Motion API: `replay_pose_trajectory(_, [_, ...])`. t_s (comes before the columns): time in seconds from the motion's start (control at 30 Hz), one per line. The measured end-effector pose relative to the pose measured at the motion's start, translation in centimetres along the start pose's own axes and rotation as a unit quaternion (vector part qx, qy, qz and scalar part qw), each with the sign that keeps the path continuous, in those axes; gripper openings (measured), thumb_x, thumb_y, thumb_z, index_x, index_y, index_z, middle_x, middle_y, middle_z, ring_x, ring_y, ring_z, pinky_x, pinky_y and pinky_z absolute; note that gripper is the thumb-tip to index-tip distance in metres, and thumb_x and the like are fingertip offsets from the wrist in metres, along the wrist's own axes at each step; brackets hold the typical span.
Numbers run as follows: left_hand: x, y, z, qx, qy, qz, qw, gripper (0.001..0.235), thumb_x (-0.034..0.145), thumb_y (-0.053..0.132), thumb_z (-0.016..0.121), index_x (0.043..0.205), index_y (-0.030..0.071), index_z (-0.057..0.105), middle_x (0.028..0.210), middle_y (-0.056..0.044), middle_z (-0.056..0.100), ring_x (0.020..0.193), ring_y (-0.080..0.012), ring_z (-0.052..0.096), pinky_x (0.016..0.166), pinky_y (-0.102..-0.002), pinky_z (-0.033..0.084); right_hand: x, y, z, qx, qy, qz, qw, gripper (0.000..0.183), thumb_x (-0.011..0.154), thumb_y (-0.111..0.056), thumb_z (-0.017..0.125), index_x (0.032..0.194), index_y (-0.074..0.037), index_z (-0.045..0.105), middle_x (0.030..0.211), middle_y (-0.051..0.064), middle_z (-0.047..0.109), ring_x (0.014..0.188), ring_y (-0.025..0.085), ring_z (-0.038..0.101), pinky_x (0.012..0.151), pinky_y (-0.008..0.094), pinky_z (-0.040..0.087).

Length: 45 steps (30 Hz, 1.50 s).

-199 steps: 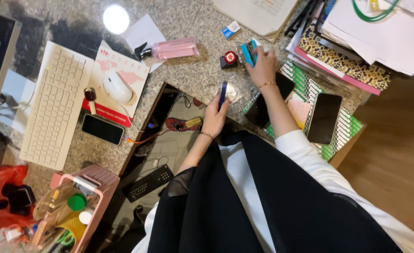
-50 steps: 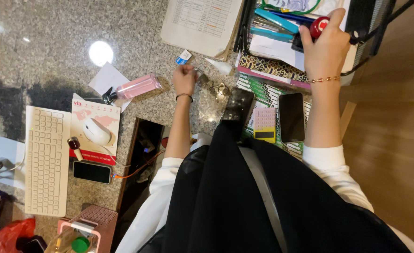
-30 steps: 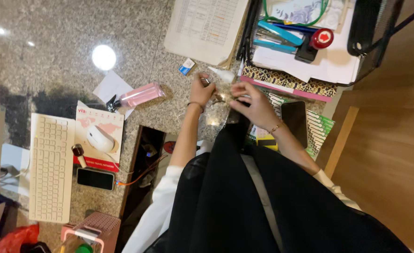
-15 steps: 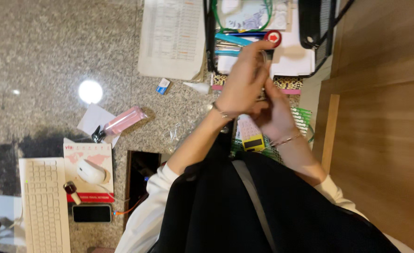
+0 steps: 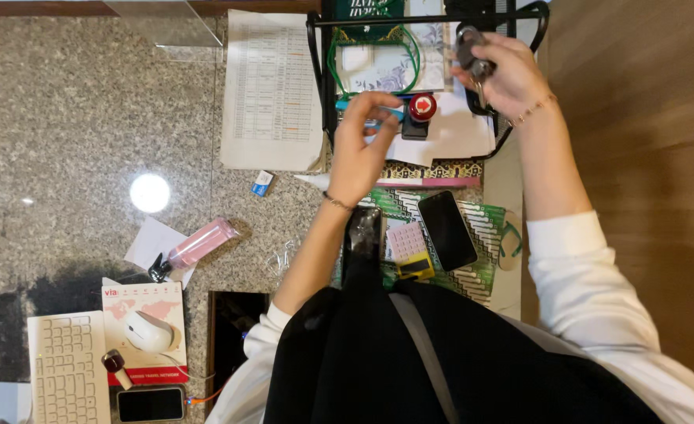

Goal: The person organizes a cluttered desk by sorting various items into a pink plastic basket and a beige tote bag. They handle a remote control, a small bottle, a stapler, a yellow tape dispenser, a magazine, and an orange cable, placing them into the containers or moving them to different spots on the desk.

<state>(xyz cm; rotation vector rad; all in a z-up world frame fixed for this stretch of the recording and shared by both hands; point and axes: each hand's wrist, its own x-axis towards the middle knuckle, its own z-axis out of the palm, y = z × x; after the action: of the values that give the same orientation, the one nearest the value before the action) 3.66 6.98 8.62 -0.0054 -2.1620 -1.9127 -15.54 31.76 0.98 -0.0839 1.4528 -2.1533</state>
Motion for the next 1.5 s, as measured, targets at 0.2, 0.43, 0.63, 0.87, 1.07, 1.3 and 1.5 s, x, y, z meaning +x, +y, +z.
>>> replay_pose_trajectory(0.2, [-1.5, -3.1, -2.4, -0.111, 0.000, -0.069, 0.991, 0.013, 0.101, 0.001, 0.061, 0.113, 0.003, 0.063, 0.110, -0.004, 0.068, 0.099, -0.0107, 0.064, 0.084, -0.024, 0.052, 6.7, 3.1, -0.6, 0.050, 0.024, -0.074, 0.996, 0.011, 0.109, 0.000, 0.061, 0.120, 0.003, 0.063, 0.109, 0.018, 0.067, 0.096, 0.033, 0.077, 0.070, 0.033, 0.058])
replay_pose_trajectory(0.43, [-5.6, -12.9, -7.6, -0.191, 0.112, -0.137, 0.966, 0.012, 0.100, -0.001, 0.059, 0.110, 0.002, 0.064, 0.103, -0.007, 0.071, 0.085, -0.0121, 0.067, 0.078, -0.025, 0.054, 9.8, 5.3, -2.0, -0.182, 0.172, -0.081, 0.965, 0.010, 0.110, -0.008, 0.077, 0.115, -0.002, 0.070, 0.101, 0.011, 0.077, 0.080, 0.019, 0.077, 0.062, 0.028, 0.062])
replay_pose_trajectory(0.63, [-9.3, -28.7, -15.3, 0.161, 0.331, -0.216, 0.904, 0.019, 0.086, 0.005, 0.070, 0.104, 0.004, 0.069, 0.095, -0.011, 0.073, 0.083, -0.0219, 0.070, 0.076, -0.033, 0.056, 7.3, 6.0, -1.7, -0.427, 0.148, -0.263, 0.853, 0.049, 0.093, -0.005, 0.080, 0.132, 0.004, 0.050, 0.135, 0.022, 0.051, 0.126, 0.030, 0.053, 0.109, 0.045, 0.044])
replay_pose_trajectory(0.87, [-11.1, -34.6, -17.5, 0.455, 0.257, -0.197, 0.830, 0.048, 0.071, 0.017, 0.084, 0.114, 0.009, 0.064, 0.116, -0.017, 0.063, 0.110, -0.0401, 0.057, 0.096, -0.050, 0.044, 1.6, 1.1, 2.3, -0.643, 0.030, -0.181, 0.744, 0.068, 0.093, -0.024, 0.085, 0.145, 0.006, 0.051, 0.152, 0.032, 0.036, 0.135, 0.048, 0.044, 0.114, 0.047, 0.037])
replay_pose_trajectory(1.07, [-11.6, -31.3, -15.0, 0.510, 0.250, -0.223, 0.792, 0.044, 0.087, 0.023, 0.077, 0.118, 0.002, 0.055, 0.117, -0.020, 0.063, 0.110, -0.0432, 0.059, 0.094, -0.054, 0.046, -6.9, -2.6, 8.5, -0.651, 0.051, -0.200, 0.731, 0.041, 0.098, -0.016, 0.083, 0.132, 0.001, 0.068, 0.147, 0.025, 0.050, 0.129, 0.040, 0.054, 0.099, 0.045, 0.051])
replay_pose_trajectory(1.3, [-10.1, -17.2, -11.1, 0.199, 0.292, -0.106, 0.929, 0.035, 0.101, 0.019, 0.071, 0.122, -0.002, 0.053, 0.111, -0.019, 0.068, 0.101, -0.0305, 0.068, 0.089, -0.043, 0.054, -14.5, 0.5, 12.0, -0.311, 0.070, -0.171, 0.932, 0.025, 0.101, 0.004, 0.075, 0.124, 0.002, 0.064, 0.117, 0.004, 0.067, 0.102, 0.008, 0.062, 0.089, 0.022, 0.054])
replay_pose_trajectory(1.5, [-8.6, -2.5, -1.3, 0.152, 0.043, 0.048, 0.986, 0.046, 0.093, 0.015, 0.079, 0.129, 0.001, 0.053, 0.114, -0.021, 0.069, 0.105, -0.0322, 0.071, 0.088, -0.038, 0.057, -16.7, 4.7, 15.7, -0.234, 0.011, -0.030, 0.972, 0.027, 0.096, -0.005, 0.071, 0.122, -0.002, 0.066, 0.099, 0.003, 0.069, 0.081, 0.007, 0.065, 0.070, 0.021, 0.056])
